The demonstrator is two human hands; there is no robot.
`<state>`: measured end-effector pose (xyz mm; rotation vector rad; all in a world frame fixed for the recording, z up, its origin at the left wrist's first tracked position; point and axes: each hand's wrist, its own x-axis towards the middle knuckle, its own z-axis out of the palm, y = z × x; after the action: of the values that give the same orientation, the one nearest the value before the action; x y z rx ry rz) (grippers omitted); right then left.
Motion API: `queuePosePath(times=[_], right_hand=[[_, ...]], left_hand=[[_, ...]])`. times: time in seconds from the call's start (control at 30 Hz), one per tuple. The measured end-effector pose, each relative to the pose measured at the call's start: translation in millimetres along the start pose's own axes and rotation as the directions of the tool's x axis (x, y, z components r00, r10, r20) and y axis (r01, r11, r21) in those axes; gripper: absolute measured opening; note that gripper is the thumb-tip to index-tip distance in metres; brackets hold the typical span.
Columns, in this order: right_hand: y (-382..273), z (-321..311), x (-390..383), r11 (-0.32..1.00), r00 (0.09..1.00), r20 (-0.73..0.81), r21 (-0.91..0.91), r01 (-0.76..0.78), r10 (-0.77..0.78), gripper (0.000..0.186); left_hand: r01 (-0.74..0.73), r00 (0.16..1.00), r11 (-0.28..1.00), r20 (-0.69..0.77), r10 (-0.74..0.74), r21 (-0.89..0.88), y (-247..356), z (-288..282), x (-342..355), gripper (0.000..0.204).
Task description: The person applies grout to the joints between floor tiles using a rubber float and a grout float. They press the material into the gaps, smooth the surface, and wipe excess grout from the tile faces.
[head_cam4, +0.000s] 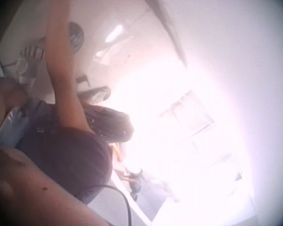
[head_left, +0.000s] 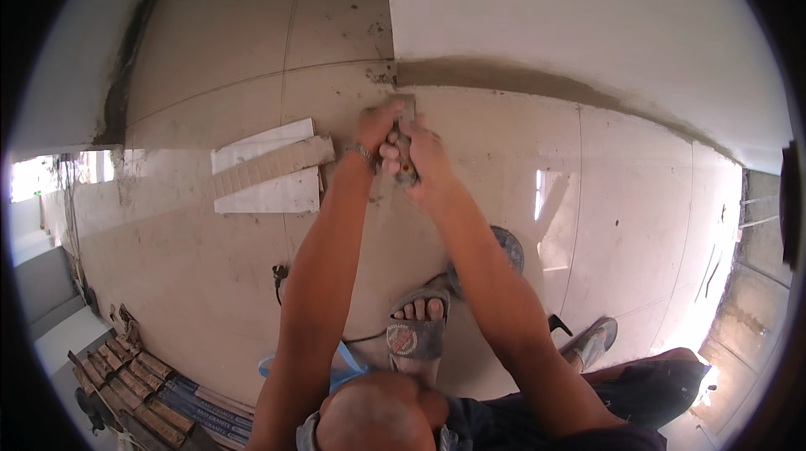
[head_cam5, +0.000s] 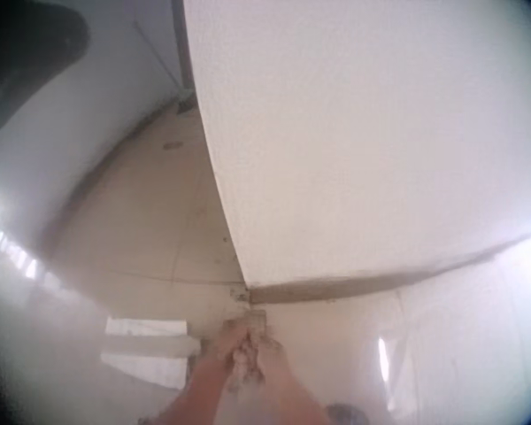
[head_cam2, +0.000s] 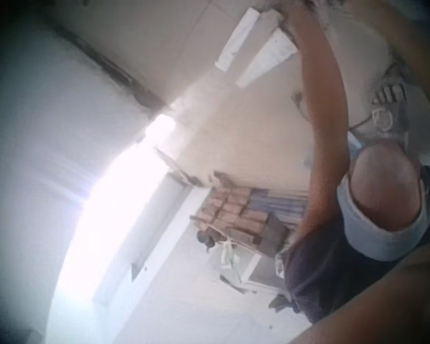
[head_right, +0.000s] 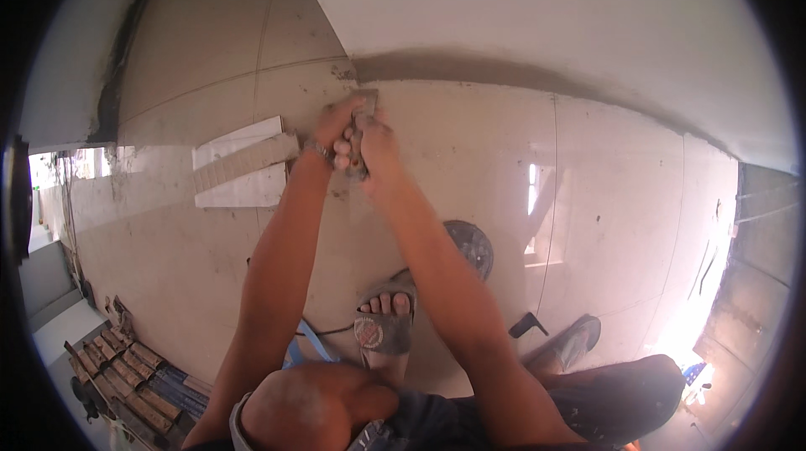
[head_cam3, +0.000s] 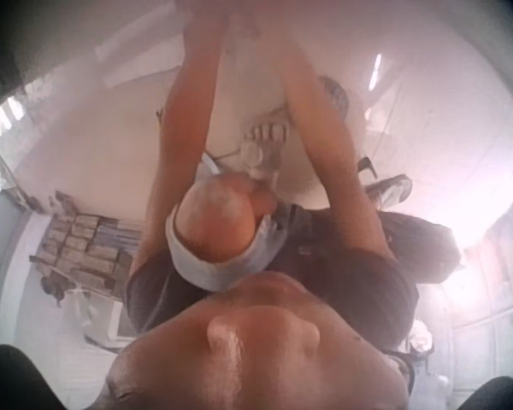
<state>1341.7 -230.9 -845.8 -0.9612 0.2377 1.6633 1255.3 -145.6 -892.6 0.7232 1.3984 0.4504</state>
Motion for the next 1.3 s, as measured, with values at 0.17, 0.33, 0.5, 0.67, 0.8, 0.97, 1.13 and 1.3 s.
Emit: queuePosePath(times=[0.17, 0.33, 0.5, 0.67, 0.8, 0.97, 1.13, 1.3], right_hand=[[-0.1, 9.5, 9.6, 1.0, 1.0, -0.021, 0.019, -0.01, 0.011, 0.014], [1.2, 0.6, 10.1, 1.0, 1.0, 0.005, 0.005, 0.017, -0.017, 0.015], [15.3, 21.0, 6.4, 1.0, 0.999, 0.037, 0.014, -0.021, 0.021, 0.016], [8.7, 4.1, 10.7, 1.0, 1.0, 0.001, 0.018, 0.005, -0.005, 0.016], [12.3, 5.4, -0.6, 1.0, 0.999, -0.035, -0.001, 0.027, -0.027, 0.013], [18.1, 5.7, -3.4, 1.0, 0.999, 0.042, 0.012, 0.023, -0.023, 0.012], [15.0, 10.7, 8.5, 0.999, 1.0, -0.013, 0.037, 0.005, -0.005, 0.013], [22.2, 1.8, 3.9, 1.0, 0.999, 0.033, 0.026, 0.002, -0.003, 0.013]], left_hand=[[0.058, 0.997, 0.996, 0.061, -0.053, -0.075, 1.2, -10.9, 13.2, 0.034], [0.043, 0.999, 0.999, 0.006, -0.043, 0.013, -16.0, -8.9, 20.2, 0.033], [-0.094, 0.995, 0.993, 0.025, 0.096, -0.07, -48.1, -44.2, 72.7, 0.035], [0.101, 0.988, 0.993, 0.122, -0.093, -0.058, -26.7, -18.9, 33.3, 0.036], [0.065, 0.997, 0.998, 0.048, -0.067, 0.027, -16.9, -11.3, 15.0, 0.033], [-0.025, 0.999, 0.982, -0.025, 0.03, 0.187, -25.9, -24.9, 42.8, 0.039], [0.097, 0.987, 0.994, 0.121, -0.104, 0.057, -10.8, -28.8, 38.5, 0.041], [0.12, 0.986, 0.979, 0.132, -0.098, -0.165, -10.4, -12.0, 22.9, 0.037]])
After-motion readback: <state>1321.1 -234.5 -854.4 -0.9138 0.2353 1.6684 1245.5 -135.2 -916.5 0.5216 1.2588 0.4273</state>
